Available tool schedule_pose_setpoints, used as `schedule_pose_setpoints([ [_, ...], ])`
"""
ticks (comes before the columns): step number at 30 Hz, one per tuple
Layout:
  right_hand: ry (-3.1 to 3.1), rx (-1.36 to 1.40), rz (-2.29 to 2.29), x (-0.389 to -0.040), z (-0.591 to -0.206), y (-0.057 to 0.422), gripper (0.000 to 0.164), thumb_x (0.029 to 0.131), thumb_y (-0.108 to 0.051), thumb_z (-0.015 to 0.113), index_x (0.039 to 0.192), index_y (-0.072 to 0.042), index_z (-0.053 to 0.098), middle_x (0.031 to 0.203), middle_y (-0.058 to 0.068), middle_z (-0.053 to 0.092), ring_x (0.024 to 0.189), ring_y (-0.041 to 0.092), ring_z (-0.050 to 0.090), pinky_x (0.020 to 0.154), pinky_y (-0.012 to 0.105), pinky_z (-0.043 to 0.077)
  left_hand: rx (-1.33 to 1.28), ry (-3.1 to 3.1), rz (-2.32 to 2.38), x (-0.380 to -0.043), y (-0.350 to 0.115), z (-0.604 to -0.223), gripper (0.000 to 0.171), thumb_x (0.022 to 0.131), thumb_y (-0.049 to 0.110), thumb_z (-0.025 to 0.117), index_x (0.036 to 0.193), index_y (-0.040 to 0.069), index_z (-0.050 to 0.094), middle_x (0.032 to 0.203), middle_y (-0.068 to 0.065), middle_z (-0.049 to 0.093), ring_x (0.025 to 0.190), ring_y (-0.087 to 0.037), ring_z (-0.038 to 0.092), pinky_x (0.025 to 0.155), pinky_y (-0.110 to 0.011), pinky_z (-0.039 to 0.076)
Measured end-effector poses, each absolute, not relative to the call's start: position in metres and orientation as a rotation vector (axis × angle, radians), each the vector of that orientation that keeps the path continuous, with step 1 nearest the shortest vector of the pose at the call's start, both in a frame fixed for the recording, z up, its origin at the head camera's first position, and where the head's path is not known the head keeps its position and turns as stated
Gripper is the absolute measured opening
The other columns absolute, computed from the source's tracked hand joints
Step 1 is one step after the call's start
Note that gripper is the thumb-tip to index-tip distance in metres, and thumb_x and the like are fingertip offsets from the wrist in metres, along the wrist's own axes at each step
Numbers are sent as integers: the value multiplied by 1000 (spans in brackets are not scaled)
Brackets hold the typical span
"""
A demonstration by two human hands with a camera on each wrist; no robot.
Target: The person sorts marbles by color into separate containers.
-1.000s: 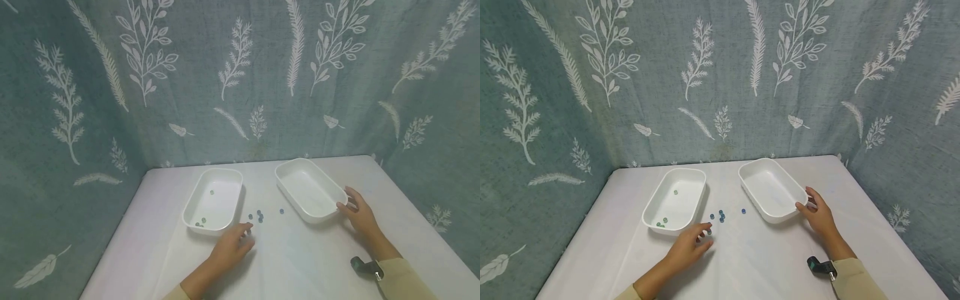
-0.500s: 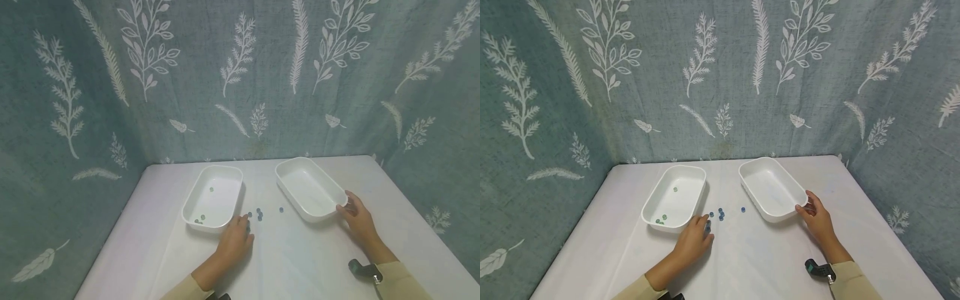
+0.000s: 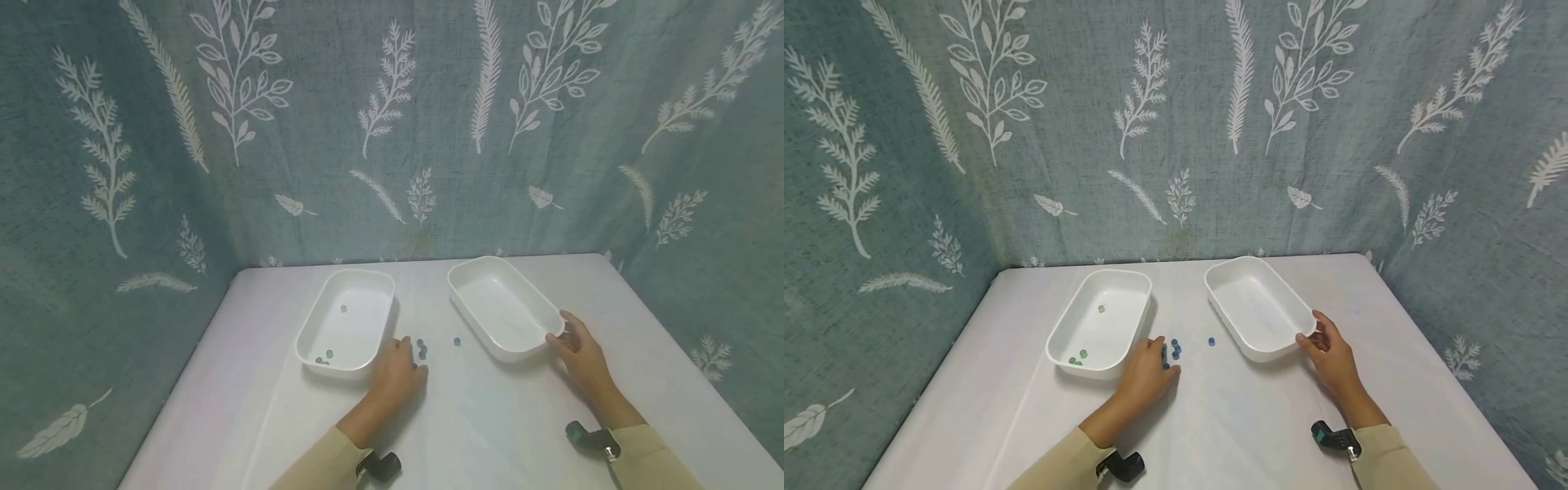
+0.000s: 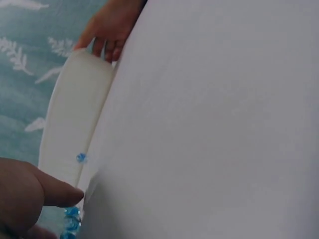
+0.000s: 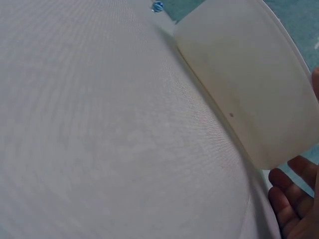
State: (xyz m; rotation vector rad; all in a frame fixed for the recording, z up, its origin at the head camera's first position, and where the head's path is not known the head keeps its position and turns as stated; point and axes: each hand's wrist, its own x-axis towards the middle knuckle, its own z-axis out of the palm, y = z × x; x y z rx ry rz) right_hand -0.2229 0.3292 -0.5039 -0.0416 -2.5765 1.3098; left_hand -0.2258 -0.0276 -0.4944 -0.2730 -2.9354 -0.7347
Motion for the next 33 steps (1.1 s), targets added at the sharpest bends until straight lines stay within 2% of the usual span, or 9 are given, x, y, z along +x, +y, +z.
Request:
schedule_pose_setpoints([
  [3,-2585,-32,1293,-223,-505,330,71,98,-39,57,152,-6,25,141,34,40,120,49,49,94,58,45,-269,-2944,-694,-230,-24,-494,57,79,27,74,122,-7,58,102,-14,55,87,-24,54,83,-39,50],
  [12,-2600,-20,1278,-221,-506,334,71,99,-38,56,153,-5,24,142,35,39,120,50,49,92,58,46,-343,-2938,-816,-242,-16,-495,55,80,25,74,124,-4,60,105,-14,60,95,-26,59,90,-39,50],
  [18,-2603,-23,1312,-220,-504,332,70,100,-37,55,154,-6,22,138,36,41,116,50,51,89,60,48,-361,-2927,-840,-251,-14,-496,49,81,26,72,120,-2,63,100,-10,59,91,-24,59,88,-38,51],
  [25,-2615,-24,1288,-222,-505,330,71,99,-40,55,154,-7,22,136,35,44,112,47,54,84,55,52,-358,-2936,-878,-261,-10,-496,39,83,24,72,115,2,68,94,-3,57,86,-18,57,84,-36,51],
  [33,-2599,-10,1273,-223,-504,330,71,99,-38,56,153,-5,23,134,35,46,109,46,56,82,53,53,-348,-2954,-879,-272,0,-493,34,83,21,72,113,6,69,93,-1,58,87,-19,58,83,-35,51],
])
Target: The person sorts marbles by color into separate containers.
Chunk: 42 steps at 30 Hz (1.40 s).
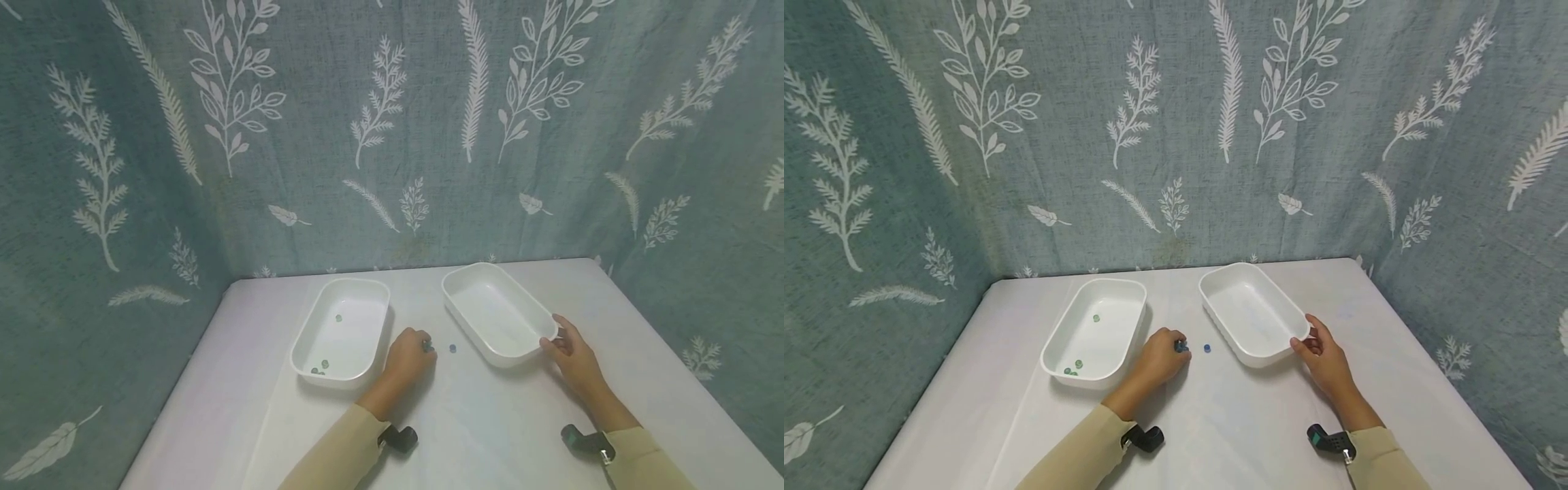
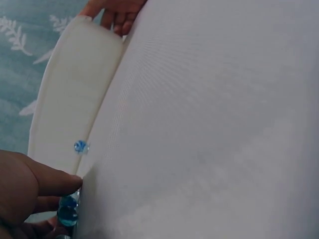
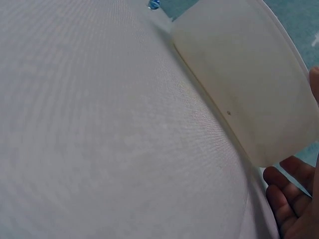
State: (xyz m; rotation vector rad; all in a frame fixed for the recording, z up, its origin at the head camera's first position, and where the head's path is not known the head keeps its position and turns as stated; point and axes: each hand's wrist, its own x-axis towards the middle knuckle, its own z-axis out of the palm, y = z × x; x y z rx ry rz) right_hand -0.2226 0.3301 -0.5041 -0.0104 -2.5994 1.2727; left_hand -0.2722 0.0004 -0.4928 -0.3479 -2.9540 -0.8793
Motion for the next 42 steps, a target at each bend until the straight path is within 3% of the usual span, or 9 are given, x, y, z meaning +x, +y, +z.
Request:
schedule_pose_setpoints([
  [8,-2592,-29,1298,-219,-505,330,70,98,-35,58,152,-6,25,133,34,47,109,45,57,82,48,53,-421,-2957,-847,-279,7,-495,29,83,22,74,108,9,72,93,-1,61,87,-19,59,81,-36,51],
  [17,-2594,-52,1283,-216,-508,331,71,99,-38,57,153,-7,24,137,33,45,114,47,54,87,56,50,-484,-2975,-895,-282,7,-494,28,80,24,73,105,12,73,97,-3,67,91,-21,62,82,-39,51],
  [32,-2580,-40,1235,-213,-506,333,70,98,-37,58,152,-6,26,140,32,42,122,49,48,97,56,43,-485,-2965,-984,-284,7,-497,19,83,29,74,98,18,75,98,1,68,95,-21,63,84,-40,51],
  [38,-2599,1,1093,-217,-506,327,68,99,-37,55,151,-4,27,147,30,35,130,51,38,102,65,32,-493,-2960,-973,-289,3,-495,19,83,32,73,97,18,74,97,3,69,94,-21,63,83,-40,51],
  [42,-2600,2,1043,-223,-510,325,68,99,-39,55,151,-5,28,149,27,35,133,49,34,104,64,30,-486,-2967,-1014,-293,0,-493,20,84,33,72,97,18,73,99,1,70,95,-22,64,80,-39,53],
])
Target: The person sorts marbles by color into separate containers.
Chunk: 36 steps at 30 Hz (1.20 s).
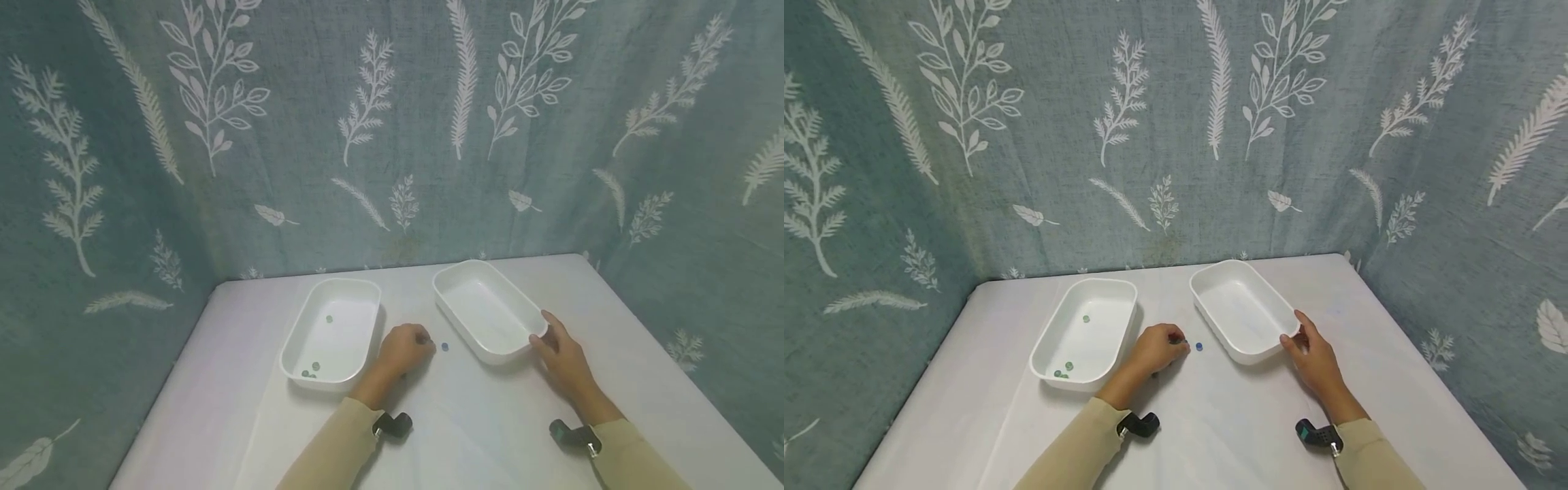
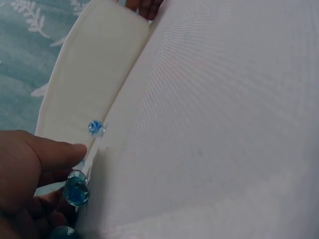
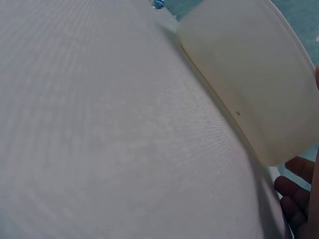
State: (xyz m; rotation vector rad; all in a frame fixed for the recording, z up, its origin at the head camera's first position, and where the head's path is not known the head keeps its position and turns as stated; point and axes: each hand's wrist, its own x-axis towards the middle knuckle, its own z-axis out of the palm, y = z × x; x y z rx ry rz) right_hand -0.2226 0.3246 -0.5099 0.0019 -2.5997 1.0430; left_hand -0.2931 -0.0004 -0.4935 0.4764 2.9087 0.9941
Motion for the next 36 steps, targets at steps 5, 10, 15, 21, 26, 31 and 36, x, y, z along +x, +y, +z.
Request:
schedule_pose_setpoints([
  [5,-2588,17,1079,-230,-511,322,68,98,-39,56,151,-7,28,147,27,37,131,49,38,104,64,31,442,2902,1027,-297,-5,-493,22,86,33,70,99,16,73,100,-1,70,93,-22,63,77,-37,54],
  [10,-2605,22,1077,-234,-510,323,68,99,-40,54,152,-7,27,144,30,39,128,50,41,103,65,31,432,2876,1097,-299,-5,-493,22,87,32,69,101,15,72,94,1,69,81,-16,64,75,-35,53],
  [15,-2612,15,1084,-235,-508,325,68,99,-41,54,152,-7,27,141,31,43,125,50,44,102,66,32,424,2739,1299,-300,-5,-495,22,88,30,69,103,13,71,87,2,65,62,-11,61,59,-30,52],
  [21,-2582,-19,1134,-231,-509,324,68,97,-41,57,150,-8,31,131,30,53,114,46,55,94,65,41,533,2633,1423,-302,-5,-489,16,89,28,70,101,17,71,87,7,65,58,-15,60,51,-30,52],
  [26,-2581,-55,1144,-230,-510,324,68,97,-42,57,151,-9,31,129,30,54,113,46,57,93,65,42,580,2636,1448,-306,-2,-480,13,89,28,72,98,20,71,93,10,66,75,-13,58,64,-30,50],
  [31,-2574,-49,1163,-226,-510,325,69,97,-42,58,151,-9,31,128,31,53,112,48,56,91,65,43,563,2608,1537,-308,2,-471,15,88,26,73,100,17,71,95,8,66,82,-14,57,69,-31,49],
  [36,-2569,-56,1150,-221,-512,327,68,97,-39,58,151,-8,30,128,31,53,112,49,56,92,66,42,564,2582,1575,-310,13,-461,18,88,27,73,102,16,71,95,8,65,80,-14,56,65,-30,50],
])
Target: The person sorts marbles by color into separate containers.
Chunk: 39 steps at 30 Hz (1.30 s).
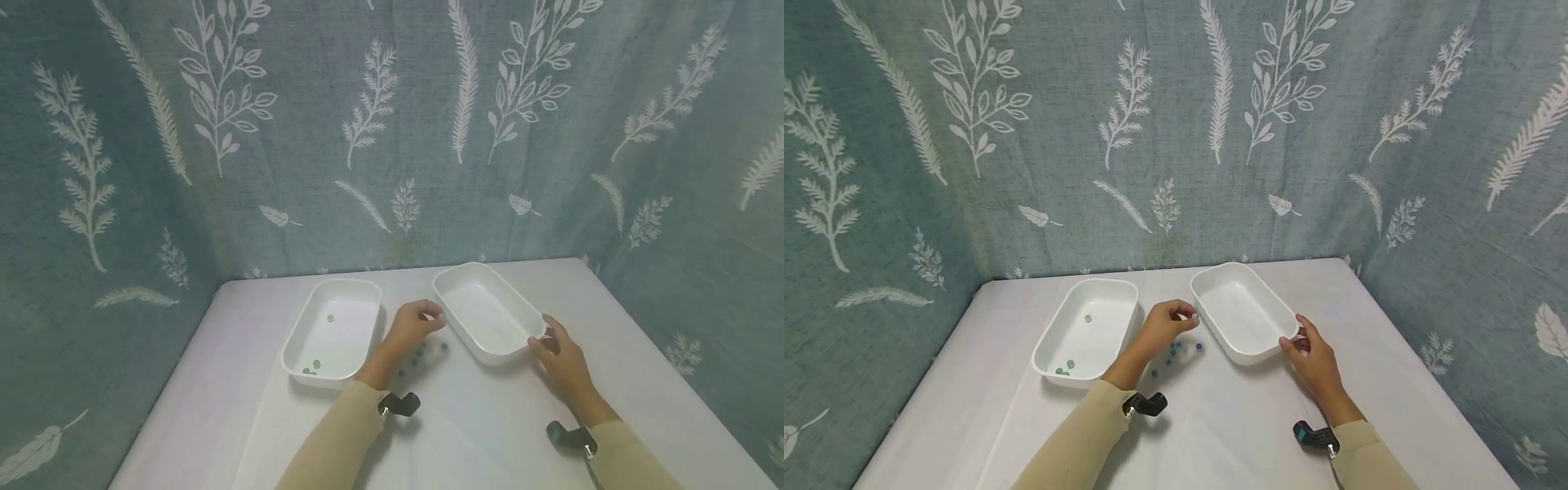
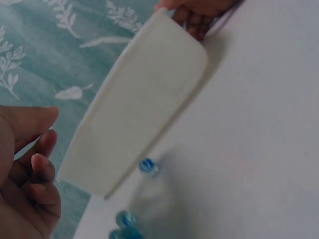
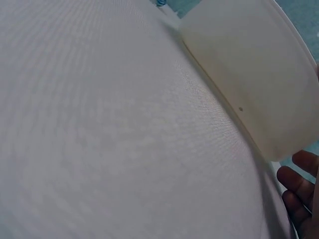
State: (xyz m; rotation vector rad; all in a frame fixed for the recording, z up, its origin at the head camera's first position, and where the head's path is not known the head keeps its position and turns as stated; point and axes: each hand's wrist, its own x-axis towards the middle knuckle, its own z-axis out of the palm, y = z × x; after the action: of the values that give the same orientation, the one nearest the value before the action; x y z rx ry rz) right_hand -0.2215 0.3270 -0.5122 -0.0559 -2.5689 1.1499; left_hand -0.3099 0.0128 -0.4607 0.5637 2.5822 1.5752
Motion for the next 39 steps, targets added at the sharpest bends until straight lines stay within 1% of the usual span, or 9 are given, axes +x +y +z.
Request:
schedule_pose_setpoints([
  [7,-2565,-75,1139,-216,-511,328,67,98,-39,57,151,-9,30,128,29,53,113,48,55,91,66,43,591,2623,1545,-314,27,-445,17,88,27,72,102,18,70,95,8,64,80,-14,57,64,-29,51],
  [13,-2567,-74,1172,-213,-509,325,68,97,-39,58,151,-9,30,129,29,53,113,48,56,92,65,43,590,2657,1492,-323,32,-441,16,88,26,73,102,17,70,94,7,65,79,-13,57,64,-28,51],
  [20,-2570,-82,1161,-213,-507,325,67,98,-40,57,151,-9,31,131,29,52,114,47,55,92,65,43,574,2693,1464,-337,35,-443,17,88,25,72,102,15,71,95,6,66,80,-14,58,66,-28,51],
  [26,-2570,-98,1175,-215,-507,325,68,97,-42,58,151,-9,31,129,29,53,112,47,56,90,65,44,554,2709,1472,-352,36,-448,18,88,24,72,102,14,71,97,4,66,82,-14,58,68,-27,51],
  [31,-2577,-94,1179,-218,-509,325,70,97,-43,58,151,-9,31,129,29,53,112,47,56,89,64,45,584,2718,1476,-360,36,-451,17,87,22,73,101,13,71,95,3,66,80,-14,58,67,-27,51],
  [39,-2568,-71,1131,-222,-514,327,68,97,-41,58,150,-8,32,126,29,54,110,47,58,88,63,47,648,2733,1449,-368,33,-453,14,87,17,73,100,12,71,93,3,67,78,-13,58,67,-26,50],
])
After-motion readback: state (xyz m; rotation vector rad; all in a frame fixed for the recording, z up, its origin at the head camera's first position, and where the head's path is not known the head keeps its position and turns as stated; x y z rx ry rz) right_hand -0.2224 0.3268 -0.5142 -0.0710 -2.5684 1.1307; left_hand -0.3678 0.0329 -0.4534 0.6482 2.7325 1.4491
